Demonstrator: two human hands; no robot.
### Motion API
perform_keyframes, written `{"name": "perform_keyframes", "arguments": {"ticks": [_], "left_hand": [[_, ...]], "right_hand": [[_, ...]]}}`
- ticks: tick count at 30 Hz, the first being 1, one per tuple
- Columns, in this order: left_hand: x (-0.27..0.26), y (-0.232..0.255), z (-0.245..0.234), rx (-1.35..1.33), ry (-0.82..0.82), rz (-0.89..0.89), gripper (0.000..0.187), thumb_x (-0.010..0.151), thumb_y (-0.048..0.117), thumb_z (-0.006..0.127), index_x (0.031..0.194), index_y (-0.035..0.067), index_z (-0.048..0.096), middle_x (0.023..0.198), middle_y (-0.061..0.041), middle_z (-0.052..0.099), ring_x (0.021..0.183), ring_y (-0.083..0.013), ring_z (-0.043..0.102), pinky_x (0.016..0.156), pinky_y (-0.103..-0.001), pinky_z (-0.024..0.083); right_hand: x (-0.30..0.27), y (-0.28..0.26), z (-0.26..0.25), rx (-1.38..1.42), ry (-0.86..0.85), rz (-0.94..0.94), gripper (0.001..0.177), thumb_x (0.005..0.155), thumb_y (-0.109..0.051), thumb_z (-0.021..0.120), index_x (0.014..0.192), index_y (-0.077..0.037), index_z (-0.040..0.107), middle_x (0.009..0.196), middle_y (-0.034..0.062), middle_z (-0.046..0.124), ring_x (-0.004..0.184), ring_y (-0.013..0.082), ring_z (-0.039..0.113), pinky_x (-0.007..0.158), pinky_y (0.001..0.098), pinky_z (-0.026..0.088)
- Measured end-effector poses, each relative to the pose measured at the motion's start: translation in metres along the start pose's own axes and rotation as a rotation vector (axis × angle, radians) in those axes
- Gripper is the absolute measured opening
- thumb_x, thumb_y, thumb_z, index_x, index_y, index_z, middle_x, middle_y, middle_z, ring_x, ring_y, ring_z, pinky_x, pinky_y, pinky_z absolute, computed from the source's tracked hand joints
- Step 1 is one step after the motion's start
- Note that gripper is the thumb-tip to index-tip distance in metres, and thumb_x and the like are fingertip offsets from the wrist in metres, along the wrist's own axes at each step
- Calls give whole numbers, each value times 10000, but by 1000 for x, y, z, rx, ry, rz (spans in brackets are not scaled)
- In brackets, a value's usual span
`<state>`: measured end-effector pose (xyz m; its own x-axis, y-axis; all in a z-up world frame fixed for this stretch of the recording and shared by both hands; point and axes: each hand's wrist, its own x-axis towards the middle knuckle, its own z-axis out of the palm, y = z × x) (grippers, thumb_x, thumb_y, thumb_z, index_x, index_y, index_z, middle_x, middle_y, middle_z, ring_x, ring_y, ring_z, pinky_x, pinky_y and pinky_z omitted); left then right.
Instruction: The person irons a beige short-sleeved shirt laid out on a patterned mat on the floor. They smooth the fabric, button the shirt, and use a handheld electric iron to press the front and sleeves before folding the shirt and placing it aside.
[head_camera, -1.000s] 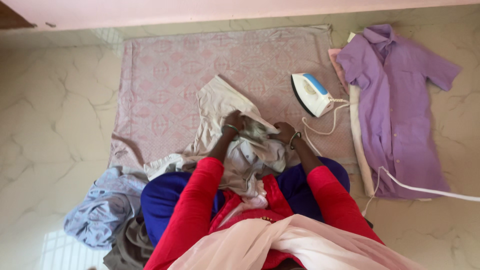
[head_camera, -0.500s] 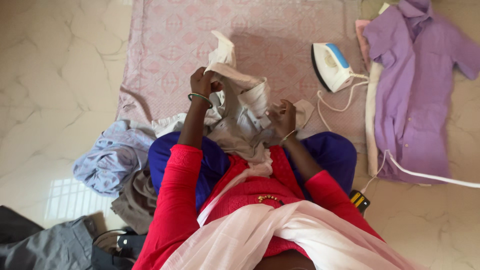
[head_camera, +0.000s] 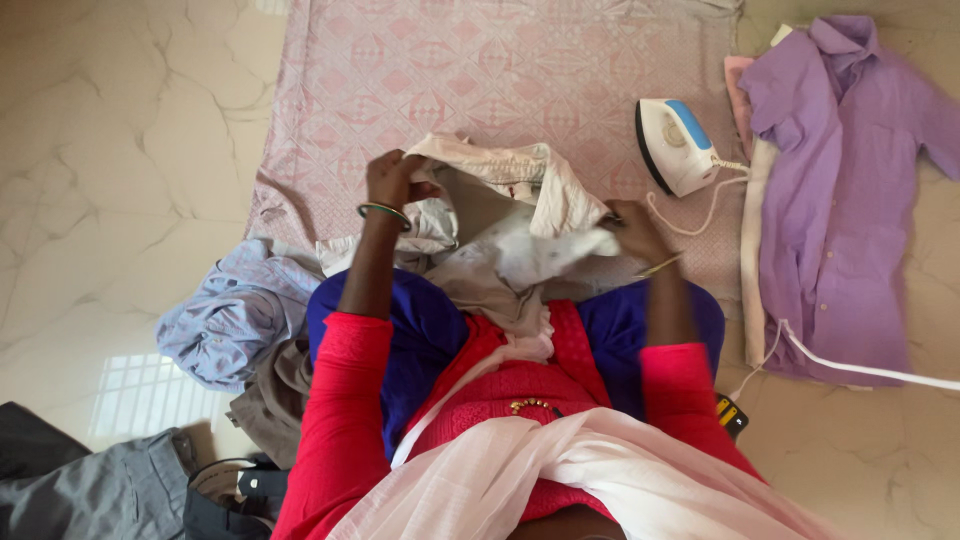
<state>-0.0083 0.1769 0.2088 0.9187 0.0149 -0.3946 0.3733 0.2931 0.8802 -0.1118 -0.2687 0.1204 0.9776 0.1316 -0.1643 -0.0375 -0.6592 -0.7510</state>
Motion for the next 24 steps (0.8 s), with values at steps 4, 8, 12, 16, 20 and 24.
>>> {"name": "perform_keyframes", "arguments": {"ticks": [4, 8, 12, 16, 20, 24], "left_hand": [[43, 46, 2, 170, -40, -33, 243, 822, 105, 815, 708, -57, 675, 606, -166, 650, 474, -226, 654, 516, -378, 662], [119, 53, 57, 74, -73, 382, 312, 826, 148, 832, 962, -71, 656, 840, -222, 731, 728, -289, 763, 644, -376, 626], [159, -23, 81, 194, -394, 569, 969, 897, 262, 819, 1535, 81, 113, 1486, -224, 388, 1359, -315, 413, 1037, -443, 504], [155, -125, 5, 1031, -206, 618, 972, 765, 440, 855, 1575, 133, 413, 1521, -164, 546, 1438, -351, 503, 1246, -420, 406], [115, -153, -100, 1593, -162, 78, 865, 704, 561, 855, 1442, 208, 571, 1547, -153, 472, 1452, -346, 383, 1216, -539, 292], [107, -156, -127, 1450, -233, -164, 898, 700, 635, 837, 1384, 99, 614, 1428, -188, 582, 1326, -357, 530, 1110, -495, 417]], "right_hand": [[41, -34, -125, -56, -336, -123, 152, 918, -163, 710, 940, -30, 779, 845, 71, 770, 766, 147, 669, 740, 331, 521], [133, -62, -151, -431, 103, 79, 200, 1039, -151, 713, 1037, 49, 733, 879, 248, 691, 752, 284, 652, 818, 430, 529], [151, -47, -75, -297, 736, -211, 407, 939, -37, 663, 1341, -36, 597, 1236, 247, 614, 1063, 379, 617, 895, 453, 517], [89, -18, 46, -117, 603, 35, 474, 943, -75, 687, 1391, -59, 533, 1363, 138, 616, 1036, 292, 676, 912, 415, 582], [-19, -7, 170, -229, 627, 210, 968, 733, -275, 914, 1473, 37, 373, 1440, 276, 435, 1357, 450, 382, 1133, 544, 306], [-49, -1, 221, 149, 774, 359, 1076, 618, -370, 958, 1373, 126, 373, 1304, 291, 493, 1196, 400, 480, 1020, 470, 388]]}}
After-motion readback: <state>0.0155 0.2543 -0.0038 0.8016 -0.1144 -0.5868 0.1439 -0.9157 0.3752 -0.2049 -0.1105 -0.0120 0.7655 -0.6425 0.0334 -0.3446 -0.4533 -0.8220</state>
